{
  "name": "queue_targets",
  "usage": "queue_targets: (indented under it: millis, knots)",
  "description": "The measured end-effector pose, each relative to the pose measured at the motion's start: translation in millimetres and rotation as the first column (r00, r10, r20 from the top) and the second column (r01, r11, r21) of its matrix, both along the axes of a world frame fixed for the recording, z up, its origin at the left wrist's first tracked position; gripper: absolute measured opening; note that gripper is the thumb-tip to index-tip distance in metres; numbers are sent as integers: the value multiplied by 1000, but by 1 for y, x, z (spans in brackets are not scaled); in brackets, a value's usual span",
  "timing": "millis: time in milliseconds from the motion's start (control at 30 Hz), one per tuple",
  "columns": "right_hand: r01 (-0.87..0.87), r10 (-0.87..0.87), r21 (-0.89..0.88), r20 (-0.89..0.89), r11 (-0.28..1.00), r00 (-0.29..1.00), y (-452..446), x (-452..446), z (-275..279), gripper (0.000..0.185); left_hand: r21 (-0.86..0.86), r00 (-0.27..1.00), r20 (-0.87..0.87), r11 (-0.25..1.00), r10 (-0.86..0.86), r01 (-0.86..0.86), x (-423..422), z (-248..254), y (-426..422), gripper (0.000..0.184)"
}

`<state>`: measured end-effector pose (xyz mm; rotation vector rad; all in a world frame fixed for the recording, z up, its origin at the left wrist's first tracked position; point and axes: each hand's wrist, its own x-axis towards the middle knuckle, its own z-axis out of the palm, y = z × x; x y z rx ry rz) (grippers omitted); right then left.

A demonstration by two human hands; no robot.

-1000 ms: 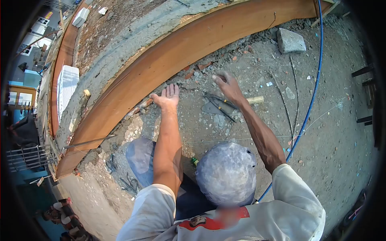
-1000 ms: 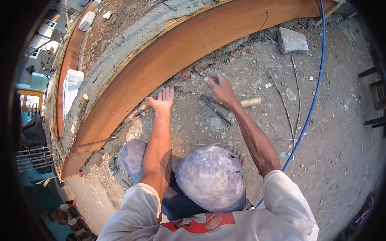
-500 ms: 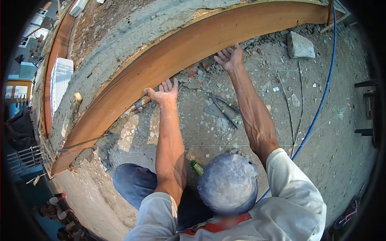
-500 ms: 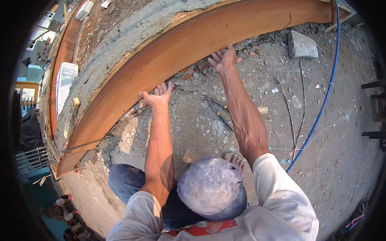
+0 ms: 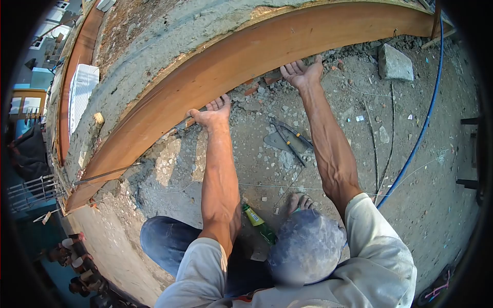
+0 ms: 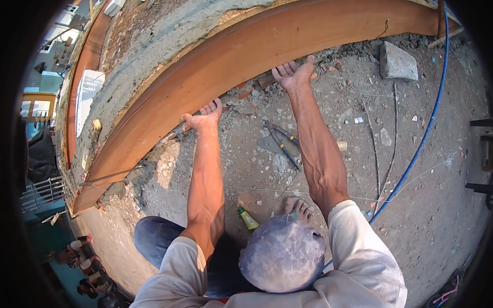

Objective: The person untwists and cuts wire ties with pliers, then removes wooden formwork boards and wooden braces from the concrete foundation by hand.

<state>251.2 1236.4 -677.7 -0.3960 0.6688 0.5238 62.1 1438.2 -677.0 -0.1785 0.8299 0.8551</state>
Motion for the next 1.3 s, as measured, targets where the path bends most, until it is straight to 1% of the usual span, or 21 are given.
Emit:
queue_targets:
  millis: [367,400,433,467,533,567,600,733,767,800,833,867,900,933,967,1033,1067,1133,1167,1233,1300]
  knots:
    - [30,-29,47,-27,998,999,11,0,-6,92,42,995,100,999,1,-5,-4,-24,-8,104]
    - [28,-27,48,-22,998,999,11,0,-7,92,256,979,203,965,-4,-50,-6,-29,-22,106]
    - [42,-70,146,191,988,979,10,-2,-11,89,452,954,297,885,-33,-110,-6,-33,-29,108]
    - [32,-121,234,381,972,917,5,-11,-17,86,445,958,287,889,-28,-107,-12,-36,-27,108]
    - [18,-61,164,261,986,963,-10,-25,-15,83,130,996,90,991,-23,11,-25,-31,-21,111]
    - [21,-43,133,161,991,986,-7,-19,-6,80,151,993,112,988,-31,14,-18,-23,-17,111]
    - [31,-56,150,168,988,984,-1,-17,0,80,155,994,105,988,-14,-3,-18,-19,-18,110]
    - [-28,30,-15,179,1000,983,-14,-24,-6,82,48,1000,-8,999,-5,6,-17,-12,-21,99]
    - [-86,138,-195,271,977,953,-20,-29,-19,72,40,999,-45,999,-15,17,-23,-4,-27,94]
    - [-117,252,-379,331,918,909,-27,-34,-32,64,36,999,-45,999,-28,30,-25,-8,-24,87]
    - [-151,447,-635,336,757,829,-43,-44,-36,53,69,999,-13,996,-49,50,-30,-15,-23,82]
    - [127,457,-844,402,521,794,-49,-79,-16,50,73,993,-70,992,-100,105,-34,-18,-27,81]
    - [95,643,-917,343,388,685,-67,-107,-7,54,69,986,-112,988,-127,135,-38,-19,-30,80]
    - [176,848,-957,286,231,445,-84,-126,-23,61,99,978,-123,979,-168,180,-42,-35,-30,80]
    - [349,942,-934,180,74,282,-99,-158,-24,63,43,978,-149,987,-146,154,-43,-40,-38,78]
    - [468,989,-872,-104,-141,105,-123,-202,-24,59,-30,969,-152,981,-193,191,-47,-64,-48,60]
    - [529,970,-819,-240,-222,35,-130,-218,-25,54,-69,968,-133,977,-211,203,-50,-83,-51,55]
    - [687,971,-692,-217,-222,96,-133,-231,-68,40,-116,958,-143,966,-248,232,-49,-100,-69,47]
    - [702,966,-669,-228,-245,120,-133,-230,-65,40,-128,953,-144,960,-265,248,-46,-105,-80,46]
    - [562,959,-779,-262,-277,109,-127,-227,-51,32,-146,947,-118,949,-299,281,-38,-107,-99,45]
    - [581,929,-738,-359,-344,95,-115,-223,-52,32,-166,925,-192,940,-327,298,-32,-100,-112,41]
